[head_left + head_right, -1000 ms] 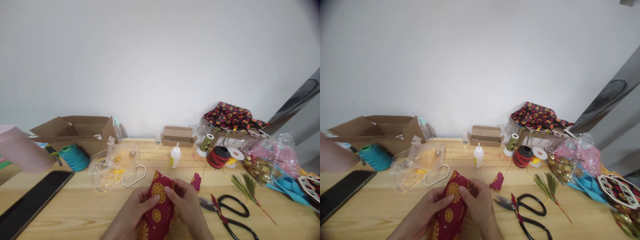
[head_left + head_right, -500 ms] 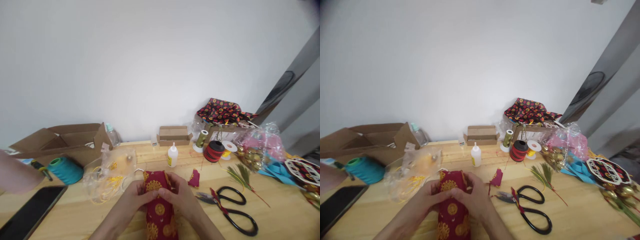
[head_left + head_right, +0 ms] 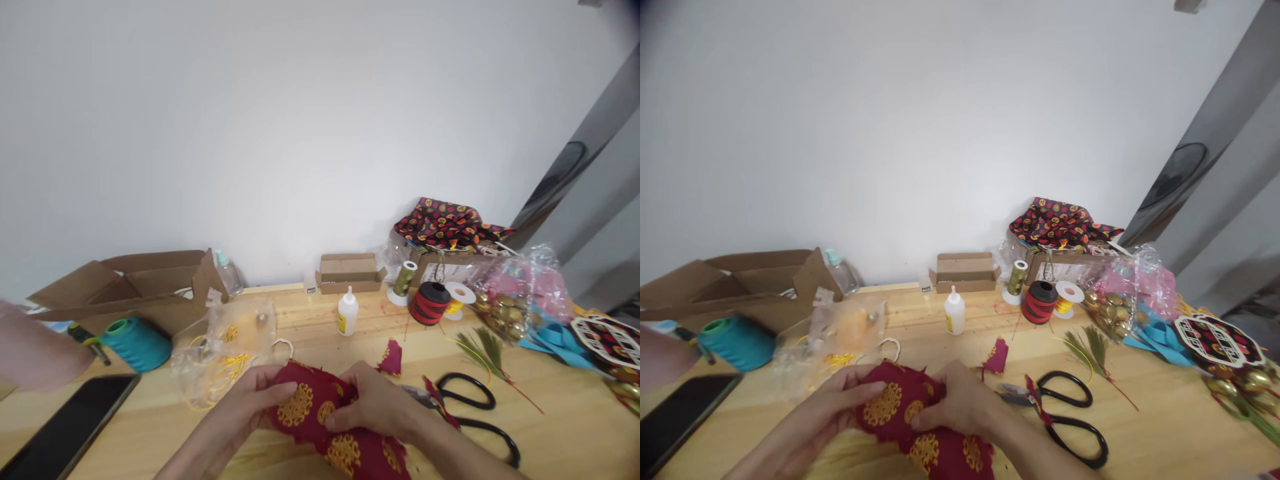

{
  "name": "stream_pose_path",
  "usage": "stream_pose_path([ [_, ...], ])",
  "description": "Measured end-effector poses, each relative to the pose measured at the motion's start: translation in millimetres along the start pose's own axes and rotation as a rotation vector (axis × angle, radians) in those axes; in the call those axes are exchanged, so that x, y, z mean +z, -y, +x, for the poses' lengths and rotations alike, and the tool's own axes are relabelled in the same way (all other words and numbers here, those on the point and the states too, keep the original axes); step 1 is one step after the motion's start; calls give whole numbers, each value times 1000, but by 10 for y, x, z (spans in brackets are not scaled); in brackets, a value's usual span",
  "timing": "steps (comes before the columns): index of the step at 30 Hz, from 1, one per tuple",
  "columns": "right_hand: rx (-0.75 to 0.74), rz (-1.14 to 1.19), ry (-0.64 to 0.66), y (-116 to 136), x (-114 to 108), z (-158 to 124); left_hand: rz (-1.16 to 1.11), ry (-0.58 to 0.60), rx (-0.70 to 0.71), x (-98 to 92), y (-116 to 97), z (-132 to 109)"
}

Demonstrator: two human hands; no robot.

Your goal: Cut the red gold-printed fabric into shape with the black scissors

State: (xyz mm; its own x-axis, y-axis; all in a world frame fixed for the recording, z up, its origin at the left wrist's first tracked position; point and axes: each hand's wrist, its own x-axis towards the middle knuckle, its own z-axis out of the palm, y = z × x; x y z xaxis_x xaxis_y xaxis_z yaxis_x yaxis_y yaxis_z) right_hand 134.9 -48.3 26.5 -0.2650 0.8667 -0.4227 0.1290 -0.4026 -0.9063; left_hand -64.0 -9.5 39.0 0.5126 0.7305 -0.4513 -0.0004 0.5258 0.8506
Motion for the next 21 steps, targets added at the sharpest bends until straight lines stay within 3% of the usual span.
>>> stream_pose_path([
  [4, 34, -173, 90, 17, -53, 49, 31, 126, -62, 59, 32, 75],
  [6, 23, -250, 88, 1, -134, 58, -42, 131, -98, 103, 119, 124],
  [9, -45, -371, -28, -50, -398, -81, -109, 49, -98, 136, 248, 152],
  [13, -122, -595, -286, -248, -898, -548, -166, -97, -96, 88, 305, 71],
  [15, -173, -955, -367, -407, -1104, -771, -166, -176, -150, 39, 306, 22],
  [17, -167, -1095, -368, -568, -1230, -911, -152, -239, -201, -4, 309, -2],
  [21, -176, -1126, -335, -753, -1262, -964, -168, -262, -227, 12, 326, 8],
])
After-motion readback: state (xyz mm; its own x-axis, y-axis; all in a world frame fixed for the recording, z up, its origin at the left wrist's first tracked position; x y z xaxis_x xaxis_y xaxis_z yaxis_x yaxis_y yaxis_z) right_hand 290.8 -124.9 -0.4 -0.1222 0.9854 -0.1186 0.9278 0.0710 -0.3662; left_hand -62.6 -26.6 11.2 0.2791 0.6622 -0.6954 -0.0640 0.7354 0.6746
